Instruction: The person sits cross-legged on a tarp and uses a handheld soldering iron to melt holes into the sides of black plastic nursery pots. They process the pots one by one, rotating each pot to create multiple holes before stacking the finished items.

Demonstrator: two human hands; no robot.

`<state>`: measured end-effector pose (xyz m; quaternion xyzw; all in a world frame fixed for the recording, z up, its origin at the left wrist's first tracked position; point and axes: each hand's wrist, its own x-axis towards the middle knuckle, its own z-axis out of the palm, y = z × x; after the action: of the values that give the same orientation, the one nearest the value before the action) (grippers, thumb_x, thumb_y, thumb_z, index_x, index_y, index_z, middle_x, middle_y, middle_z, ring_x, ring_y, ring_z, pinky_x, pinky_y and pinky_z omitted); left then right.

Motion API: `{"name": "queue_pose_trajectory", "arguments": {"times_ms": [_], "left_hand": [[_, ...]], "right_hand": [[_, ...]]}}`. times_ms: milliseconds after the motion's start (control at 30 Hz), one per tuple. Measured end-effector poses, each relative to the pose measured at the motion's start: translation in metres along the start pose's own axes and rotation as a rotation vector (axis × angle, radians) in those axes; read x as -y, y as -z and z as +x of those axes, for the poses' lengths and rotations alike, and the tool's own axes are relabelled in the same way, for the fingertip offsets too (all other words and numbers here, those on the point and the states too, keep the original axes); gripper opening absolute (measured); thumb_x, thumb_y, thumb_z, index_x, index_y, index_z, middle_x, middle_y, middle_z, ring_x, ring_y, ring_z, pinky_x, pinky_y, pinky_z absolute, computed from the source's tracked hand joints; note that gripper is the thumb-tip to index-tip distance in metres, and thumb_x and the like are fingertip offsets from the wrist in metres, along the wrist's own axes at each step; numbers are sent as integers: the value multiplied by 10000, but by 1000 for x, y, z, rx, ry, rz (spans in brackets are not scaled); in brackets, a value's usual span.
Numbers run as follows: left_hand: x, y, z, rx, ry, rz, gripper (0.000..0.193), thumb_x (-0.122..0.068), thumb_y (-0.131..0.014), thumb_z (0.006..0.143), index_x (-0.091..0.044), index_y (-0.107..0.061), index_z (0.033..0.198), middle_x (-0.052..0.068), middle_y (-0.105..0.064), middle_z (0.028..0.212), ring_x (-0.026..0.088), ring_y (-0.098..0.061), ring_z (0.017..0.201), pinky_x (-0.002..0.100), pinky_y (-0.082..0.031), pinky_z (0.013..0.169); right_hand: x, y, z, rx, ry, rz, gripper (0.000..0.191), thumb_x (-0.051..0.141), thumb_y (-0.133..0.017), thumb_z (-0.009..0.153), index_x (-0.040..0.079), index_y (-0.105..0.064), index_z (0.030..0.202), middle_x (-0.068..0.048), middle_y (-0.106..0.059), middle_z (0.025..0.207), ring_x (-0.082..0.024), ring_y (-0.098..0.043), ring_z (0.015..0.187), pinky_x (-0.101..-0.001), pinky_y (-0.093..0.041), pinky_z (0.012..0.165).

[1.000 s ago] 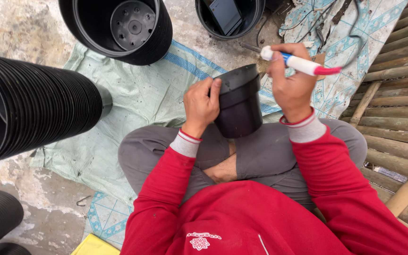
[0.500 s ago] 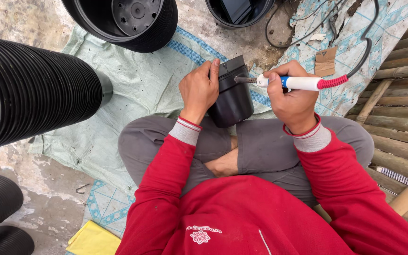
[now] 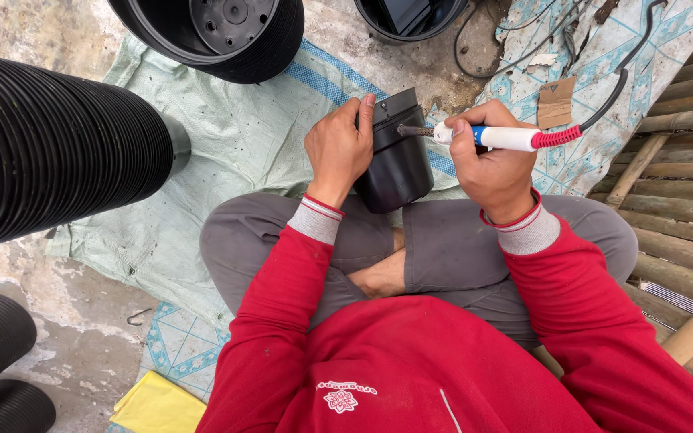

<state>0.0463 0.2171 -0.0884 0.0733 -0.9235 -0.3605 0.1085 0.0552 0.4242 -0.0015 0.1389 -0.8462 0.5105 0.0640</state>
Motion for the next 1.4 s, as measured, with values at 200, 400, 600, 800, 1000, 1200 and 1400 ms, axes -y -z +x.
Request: {"name": "queue_pose_trajectory", "arguments": {"times_ms": [200, 400, 600, 800, 1000, 1200, 1400], "left_hand": [[1, -2, 1, 22, 2, 6, 515, -439, -526, 1059, -92, -580, 684, 84, -616, 585, 317, -581, 490, 451, -416, 490], [3, -3, 1, 44, 10, 12, 523, -445, -517, 1063, -98, -578, 676, 69, -597, 560, 288, -559, 457, 434, -407, 475], [1, -4, 2, 29, 2, 13, 513, -439, -519, 1063, -93, -586, 690, 80, -617, 587, 311, -581, 488, 446, -413, 486], [-1, -3, 1, 19, -1, 19, 503, -433, -520, 1063, -92, -602, 703, 84, -633, 610, 327, -597, 518, 452, -422, 502], [3, -4, -1, 37, 12, 16, 507, -438, -517, 1063, -91, -603, 702, 84, -628, 604, 320, -588, 505, 453, -419, 502], [5, -5, 0, 44, 18, 7, 513, -438, -512, 1064, -98, -602, 691, 74, -614, 582, 299, -572, 480, 439, -410, 491], [7, -6, -1, 63, 29, 9, 516, -438, -511, 1066, -100, -598, 686, 68, -604, 567, 283, -558, 461, 429, -405, 481]], "right_hand": [[0, 1, -1, -2, -4, -6, 95, 29, -656, 1064, -33, -649, 992, -94, -732, 873, -81, -586, 684, -252, -463, 623], [2, 0, 0, 3, 3, -25, 91, 31, -659, 1051, -28, -658, 982, -96, -726, 854, -97, -607, 681, -260, -475, 626], [3, -2, 4, 18, 32, -63, 72, 26, -667, 1027, -20, -655, 973, -96, -720, 828, -133, -666, 692, -277, -511, 638], [3, -8, 6, 46, 39, -49, 59, 16, -662, 1014, -15, -639, 969, -102, -717, 819, -158, -703, 708, -286, -543, 662], [1, -11, 5, 53, 61, -42, 60, 14, -662, 1016, -12, -630, 973, -108, -714, 819, -174, -703, 699, -293, -542, 654], [1, -14, 7, 82, 82, -46, 67, 11, -672, 1008, -10, -626, 964, -105, -700, 789, -179, -699, 676, -294, -527, 625], [3, -15, 11, 105, 66, -50, 94, 10, -689, 1002, -8, -617, 944, -94, -670, 740, -170, -672, 626, -299, -500, 583]]}}
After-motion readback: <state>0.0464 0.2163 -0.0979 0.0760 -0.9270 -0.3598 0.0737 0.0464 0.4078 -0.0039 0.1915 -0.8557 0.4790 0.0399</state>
